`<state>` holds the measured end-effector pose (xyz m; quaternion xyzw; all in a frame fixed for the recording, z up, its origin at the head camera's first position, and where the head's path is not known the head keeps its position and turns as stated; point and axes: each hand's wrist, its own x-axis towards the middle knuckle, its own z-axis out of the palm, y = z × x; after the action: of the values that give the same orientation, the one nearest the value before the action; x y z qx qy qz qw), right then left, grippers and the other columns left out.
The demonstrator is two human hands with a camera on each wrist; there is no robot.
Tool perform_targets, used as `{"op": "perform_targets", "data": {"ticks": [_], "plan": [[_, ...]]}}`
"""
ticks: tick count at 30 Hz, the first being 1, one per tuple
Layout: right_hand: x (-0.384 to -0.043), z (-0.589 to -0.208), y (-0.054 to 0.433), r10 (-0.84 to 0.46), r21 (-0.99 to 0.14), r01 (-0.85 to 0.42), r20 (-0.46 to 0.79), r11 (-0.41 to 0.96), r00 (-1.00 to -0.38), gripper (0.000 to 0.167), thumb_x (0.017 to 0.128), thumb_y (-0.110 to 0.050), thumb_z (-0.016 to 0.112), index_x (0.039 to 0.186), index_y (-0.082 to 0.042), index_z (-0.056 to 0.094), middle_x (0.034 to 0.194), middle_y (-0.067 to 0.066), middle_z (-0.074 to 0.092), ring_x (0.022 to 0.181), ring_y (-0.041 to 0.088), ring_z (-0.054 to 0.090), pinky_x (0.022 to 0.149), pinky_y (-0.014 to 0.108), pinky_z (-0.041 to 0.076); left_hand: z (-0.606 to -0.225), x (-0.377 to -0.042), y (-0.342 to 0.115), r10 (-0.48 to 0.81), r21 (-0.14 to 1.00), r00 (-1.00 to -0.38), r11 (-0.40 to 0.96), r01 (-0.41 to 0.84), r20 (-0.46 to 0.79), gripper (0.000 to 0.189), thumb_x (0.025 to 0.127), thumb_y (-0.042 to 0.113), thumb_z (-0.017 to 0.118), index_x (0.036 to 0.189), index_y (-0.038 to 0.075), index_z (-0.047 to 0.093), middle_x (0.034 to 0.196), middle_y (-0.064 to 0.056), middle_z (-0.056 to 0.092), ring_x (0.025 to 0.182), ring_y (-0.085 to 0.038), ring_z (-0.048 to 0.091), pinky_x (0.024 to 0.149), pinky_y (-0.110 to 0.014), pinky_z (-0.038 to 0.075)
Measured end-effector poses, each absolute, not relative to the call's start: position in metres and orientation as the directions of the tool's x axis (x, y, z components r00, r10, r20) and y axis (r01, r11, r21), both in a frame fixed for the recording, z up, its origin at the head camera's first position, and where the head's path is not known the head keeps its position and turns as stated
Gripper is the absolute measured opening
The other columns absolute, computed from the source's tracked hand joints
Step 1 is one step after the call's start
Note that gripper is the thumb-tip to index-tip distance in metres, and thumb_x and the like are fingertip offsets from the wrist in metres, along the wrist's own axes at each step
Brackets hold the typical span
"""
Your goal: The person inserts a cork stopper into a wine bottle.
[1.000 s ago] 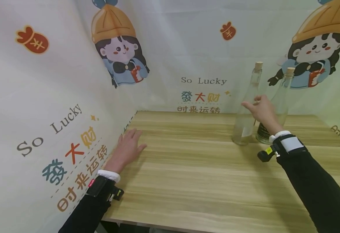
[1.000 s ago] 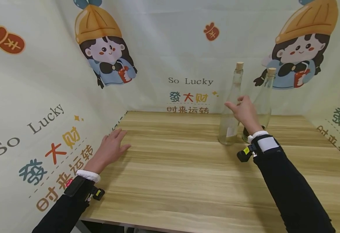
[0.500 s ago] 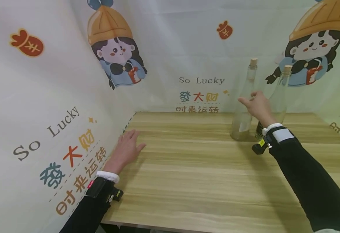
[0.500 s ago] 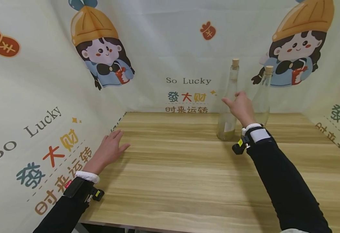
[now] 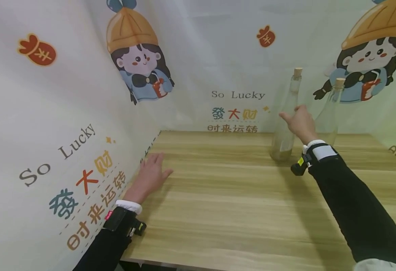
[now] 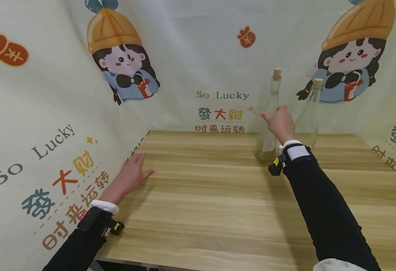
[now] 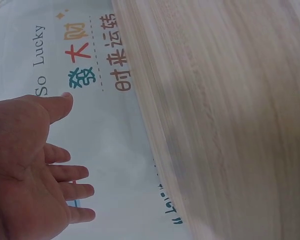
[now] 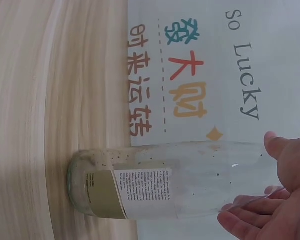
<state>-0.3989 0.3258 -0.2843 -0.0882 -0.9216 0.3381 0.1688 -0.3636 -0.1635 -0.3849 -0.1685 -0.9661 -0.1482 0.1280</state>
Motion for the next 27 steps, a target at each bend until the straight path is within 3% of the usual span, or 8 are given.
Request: {"op": "perform_targets", "data": {"ticks": [7,27], "plan": [[-0.409,-0.283,0.325,0.309,-0.651,0.087,0.235,0.754,-0.922,0.081,0.105,-0.048,0.052,0.15,0.015,0.029,0.141,0.043,0.046,0.128,0.057,0.046,0.104,0.064,0.042,-0.384,-0.364,-0.164,0.289,0.244,-0.916,0.901,0.359,0.278,0.074,0.103,0.032,0.065,0.155,-0.01,0.032,0.157,-0.033,0.036,0.148,-0.048,0.03,0.123,-0.064,0.013],[-0.42,-0.28,0.329,0.314,-0.681,0.092,0.21,0.726,-0.926,0.078,0.106,-0.038,0.054,0.153,0.015,0.021,0.144,0.046,0.039,0.134,0.059,0.04,0.112,0.063,0.037,-0.384,-0.366,-0.163,0.309,0.232,-0.92,0.902,0.363,0.24,0.072,0.105,0.033,0.062,0.157,-0.008,0.031,0.16,-0.032,0.031,0.149,-0.048,0.026,0.122,-0.067,0.013]]}}
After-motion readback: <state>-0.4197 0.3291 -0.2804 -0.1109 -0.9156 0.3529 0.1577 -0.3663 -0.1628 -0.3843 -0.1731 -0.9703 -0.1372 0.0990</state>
